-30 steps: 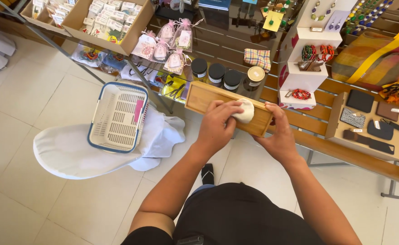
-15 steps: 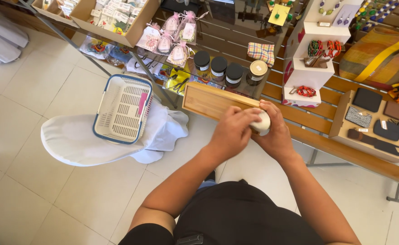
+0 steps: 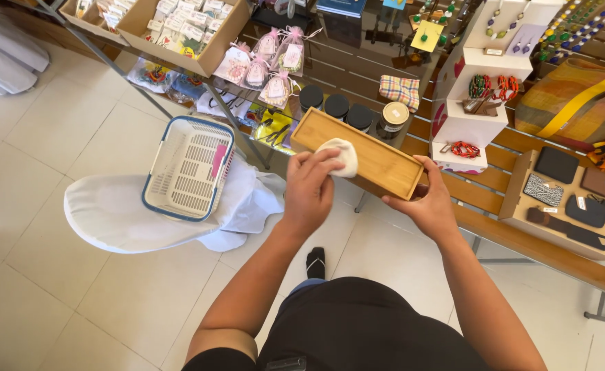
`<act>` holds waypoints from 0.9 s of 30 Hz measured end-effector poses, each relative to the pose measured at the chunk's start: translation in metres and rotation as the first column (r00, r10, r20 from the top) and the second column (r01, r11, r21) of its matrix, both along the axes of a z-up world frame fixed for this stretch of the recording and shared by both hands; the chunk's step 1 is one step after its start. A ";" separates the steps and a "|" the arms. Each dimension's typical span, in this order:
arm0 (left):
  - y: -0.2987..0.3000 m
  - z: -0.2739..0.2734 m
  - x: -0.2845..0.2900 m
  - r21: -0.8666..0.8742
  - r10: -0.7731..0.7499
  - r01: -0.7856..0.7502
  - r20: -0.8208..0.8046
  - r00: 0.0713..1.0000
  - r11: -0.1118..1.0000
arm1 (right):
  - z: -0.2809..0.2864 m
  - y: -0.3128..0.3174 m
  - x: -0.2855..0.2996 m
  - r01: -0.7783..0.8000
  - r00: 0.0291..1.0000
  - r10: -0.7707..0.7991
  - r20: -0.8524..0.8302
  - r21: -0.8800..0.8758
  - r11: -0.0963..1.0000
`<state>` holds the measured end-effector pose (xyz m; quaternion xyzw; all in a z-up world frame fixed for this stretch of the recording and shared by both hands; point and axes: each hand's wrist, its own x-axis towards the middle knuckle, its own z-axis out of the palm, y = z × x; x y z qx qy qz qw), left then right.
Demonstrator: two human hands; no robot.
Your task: Wiping down glass jars and a wooden display tray with a white cloth.
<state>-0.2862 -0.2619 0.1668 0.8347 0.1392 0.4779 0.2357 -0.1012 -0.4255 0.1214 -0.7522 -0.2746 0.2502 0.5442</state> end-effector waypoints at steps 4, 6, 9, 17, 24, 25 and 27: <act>-0.017 -0.011 0.011 0.007 -0.112 0.112 0.050 0.992 0.994 | -0.026 0.010 0.008 -0.018 0.989 0.034 -0.143 0.118 0.993; -0.018 -0.022 0.018 0.103 -0.068 0.067 0.009 0.998 0.992 | -0.043 0.017 0.010 0.024 0.953 0.051 -0.299 0.241 0.970; 0.012 -0.030 0.016 0.113 -0.074 0.068 0.048 0.996 0.991 | -0.044 0.018 0.017 -0.008 0.922 0.105 -0.374 0.252 0.968; 0.036 -0.003 0.009 0.073 0.034 -0.042 0.108 0.994 0.996 | -0.052 0.030 0.021 -0.008 0.908 0.091 -0.409 0.200 0.980; 0.072 -0.029 0.009 0.055 -0.005 0.002 0.058 0.998 0.998 | -0.044 0.031 0.026 0.031 0.917 0.066 -0.394 0.234 0.972; 0.080 -0.023 0.004 0.056 -0.007 0.003 0.061 0.998 0.998 | -0.040 0.031 0.023 0.031 0.918 0.065 -0.391 0.235 0.972; 0.098 -0.011 -0.007 -0.253 0.122 -0.089 0.116 0.986 0.963 | -0.032 0.034 0.018 0.050 0.923 0.045 -0.383 0.235 0.971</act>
